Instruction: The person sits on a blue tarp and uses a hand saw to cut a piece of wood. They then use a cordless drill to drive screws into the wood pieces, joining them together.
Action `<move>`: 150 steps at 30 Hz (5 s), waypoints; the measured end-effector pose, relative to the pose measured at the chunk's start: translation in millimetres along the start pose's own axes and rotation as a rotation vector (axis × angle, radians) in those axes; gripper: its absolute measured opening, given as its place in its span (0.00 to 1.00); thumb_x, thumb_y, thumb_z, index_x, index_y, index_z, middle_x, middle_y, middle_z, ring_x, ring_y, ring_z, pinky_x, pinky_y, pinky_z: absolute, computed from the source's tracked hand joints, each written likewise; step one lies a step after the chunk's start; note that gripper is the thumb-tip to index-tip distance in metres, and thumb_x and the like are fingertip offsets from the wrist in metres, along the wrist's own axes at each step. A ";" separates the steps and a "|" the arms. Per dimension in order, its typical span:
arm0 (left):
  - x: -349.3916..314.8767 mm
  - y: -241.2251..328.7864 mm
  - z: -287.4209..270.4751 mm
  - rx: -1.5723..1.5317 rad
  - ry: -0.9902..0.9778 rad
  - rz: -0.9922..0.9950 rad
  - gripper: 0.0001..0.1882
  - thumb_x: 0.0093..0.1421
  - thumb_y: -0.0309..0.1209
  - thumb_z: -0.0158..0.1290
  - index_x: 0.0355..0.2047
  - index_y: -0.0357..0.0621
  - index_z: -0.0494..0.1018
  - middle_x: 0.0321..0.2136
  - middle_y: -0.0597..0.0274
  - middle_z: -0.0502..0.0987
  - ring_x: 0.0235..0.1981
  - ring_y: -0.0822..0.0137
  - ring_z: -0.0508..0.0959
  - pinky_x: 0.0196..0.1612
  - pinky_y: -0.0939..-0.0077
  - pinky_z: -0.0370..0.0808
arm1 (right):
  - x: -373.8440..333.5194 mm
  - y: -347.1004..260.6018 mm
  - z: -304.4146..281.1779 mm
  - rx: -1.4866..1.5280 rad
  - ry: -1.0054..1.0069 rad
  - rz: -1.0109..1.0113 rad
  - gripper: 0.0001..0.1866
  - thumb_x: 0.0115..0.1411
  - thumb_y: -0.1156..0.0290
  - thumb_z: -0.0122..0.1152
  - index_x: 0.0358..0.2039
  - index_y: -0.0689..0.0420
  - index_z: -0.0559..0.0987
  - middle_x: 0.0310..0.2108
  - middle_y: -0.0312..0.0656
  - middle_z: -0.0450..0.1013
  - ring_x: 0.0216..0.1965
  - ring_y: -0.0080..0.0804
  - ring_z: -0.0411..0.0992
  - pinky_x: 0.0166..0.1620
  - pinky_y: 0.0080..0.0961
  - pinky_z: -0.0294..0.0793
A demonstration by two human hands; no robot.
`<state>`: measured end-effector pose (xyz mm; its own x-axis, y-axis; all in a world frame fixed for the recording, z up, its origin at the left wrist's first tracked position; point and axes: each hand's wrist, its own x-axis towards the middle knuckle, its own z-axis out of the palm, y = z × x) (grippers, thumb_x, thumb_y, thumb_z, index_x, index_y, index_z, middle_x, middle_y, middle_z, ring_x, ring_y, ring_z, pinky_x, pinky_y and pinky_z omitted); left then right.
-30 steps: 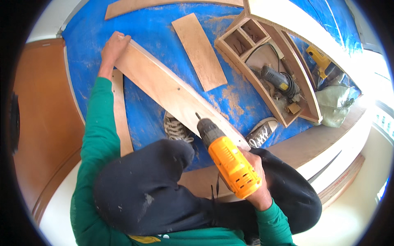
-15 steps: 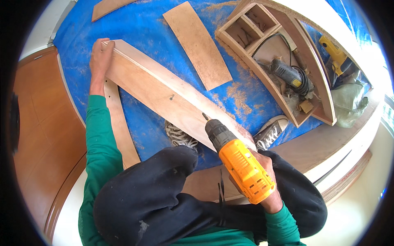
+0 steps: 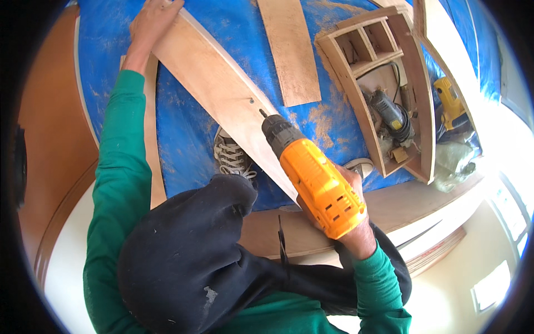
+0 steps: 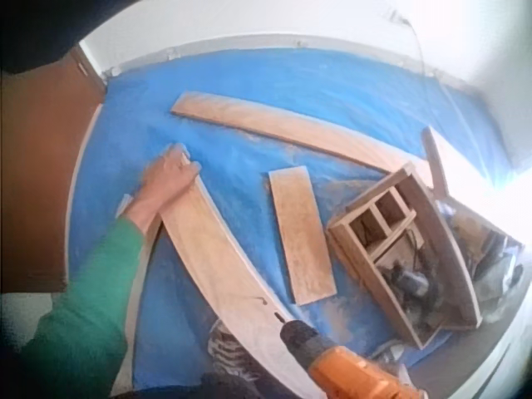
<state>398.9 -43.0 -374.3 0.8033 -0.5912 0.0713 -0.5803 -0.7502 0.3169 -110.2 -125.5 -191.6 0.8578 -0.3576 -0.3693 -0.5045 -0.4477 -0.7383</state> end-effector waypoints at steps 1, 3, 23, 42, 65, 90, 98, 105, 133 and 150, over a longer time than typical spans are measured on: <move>-1.2 1.9 -1.2 -0.043 -0.029 -0.009 0.23 0.64 0.49 0.60 0.46 0.41 0.78 0.47 0.42 0.84 0.51 0.36 0.84 0.54 0.39 0.80 | 4.8 2.7 0.4 -0.010 0.012 -0.045 0.18 0.56 0.74 0.76 0.49 0.56 0.87 0.38 0.44 0.84 0.37 0.47 0.84 0.42 0.37 0.83; -3.2 6.0 -5.0 -0.064 -0.062 -0.045 0.24 0.64 0.50 0.58 0.46 0.41 0.77 0.49 0.40 0.83 0.52 0.32 0.83 0.55 0.36 0.79 | 7.6 4.3 0.2 0.023 -0.039 0.121 0.17 0.57 0.71 0.77 0.48 0.53 0.88 0.38 0.41 0.85 0.37 0.46 0.84 0.43 0.37 0.82; -10.6 14.1 -13.4 -0.042 -0.047 -0.039 0.25 0.65 0.50 0.57 0.46 0.38 0.81 0.51 0.37 0.84 0.54 0.33 0.83 0.60 0.37 0.79 | 38.6 -9.7 -11.9 -0.219 -0.087 -0.055 0.16 0.68 0.71 0.75 0.55 0.59 0.86 0.39 0.39 0.86 0.37 0.29 0.84 0.42 0.29 0.82; -2.3 0.3 3.1 -0.061 0.002 0.002 0.29 0.64 0.49 0.56 0.52 0.36 0.81 0.52 0.30 0.84 0.54 0.30 0.84 0.60 0.36 0.81 | 40.3 -30.0 -17.7 -0.057 -0.067 0.259 0.14 0.69 0.73 0.72 0.53 0.61 0.86 0.38 0.38 0.86 0.33 0.21 0.82 0.41 0.25 0.84; -2.2 1.4 15.0 -0.096 0.006 -0.012 0.29 0.65 0.48 0.55 0.56 0.36 0.79 0.55 0.31 0.83 0.57 0.34 0.83 0.63 0.39 0.79 | 116.6 -75.4 -71.6 -0.502 -0.500 0.123 0.27 0.57 0.67 0.83 0.57 0.56 0.84 0.52 0.47 0.79 0.53 0.49 0.79 0.54 0.41 0.82; -5.1 -1.5 22.6 -0.132 0.073 0.043 0.30 0.65 0.48 0.53 0.56 0.35 0.80 0.53 0.29 0.84 0.55 0.31 0.83 0.63 0.38 0.79 | 139.6 -81.6 -50.9 -0.438 -0.491 0.166 0.20 0.48 0.65 0.81 0.38 0.58 0.81 0.28 0.50 0.79 0.33 0.61 0.81 0.36 0.42 0.79; -0.1 -3.5 22.4 -0.116 0.035 0.023 0.32 0.65 0.48 0.53 0.58 0.34 0.79 0.55 0.28 0.83 0.57 0.31 0.83 0.64 0.40 0.79 | 145.4 -86.9 -50.2 -0.461 -0.554 0.118 0.20 0.50 0.73 0.74 0.44 0.63 0.81 0.30 0.48 0.77 0.28 0.51 0.71 0.37 0.36 0.75; -0.5 0.8 21.5 -0.106 0.024 0.015 0.32 0.65 0.47 0.54 0.60 0.34 0.78 0.57 0.27 0.81 0.59 0.31 0.82 0.64 0.40 0.79 | 150.6 -79.5 -43.4 -0.482 -0.514 0.119 0.18 0.49 0.67 0.78 0.38 0.57 0.81 0.27 0.52 0.79 0.33 0.63 0.80 0.38 0.42 0.81; -153.5 3.5 7.9 -0.828 0.402 -0.399 0.52 0.65 0.62 0.67 0.71 0.27 0.68 0.65 0.33 0.76 0.70 0.49 0.75 0.74 0.53 0.69 | 29.3 -49.2 -48.8 -0.671 -0.109 -0.095 0.22 0.59 0.69 0.80 0.52 0.58 0.85 0.39 0.44 0.84 0.38 0.39 0.84 0.43 0.33 0.82; 31.9 89.0 -213.0 -1.111 -0.089 0.040 0.59 0.74 0.78 0.39 0.75 0.27 0.66 0.68 0.36 0.76 0.69 0.48 0.76 0.70 0.56 0.78 | -97.3 -89.7 -37.1 0.355 0.452 0.597 0.09 0.73 0.71 0.67 0.51 0.57 0.81 0.35 0.35 0.78 0.37 0.24 0.78 0.44 0.27 0.80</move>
<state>401.4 -65.6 -142.3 0.7485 -0.6615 0.0465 -0.1273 -0.0746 0.9891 -152.0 -81.0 -68.4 0.2949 -0.7822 -0.5489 -0.7365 0.1799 -0.6521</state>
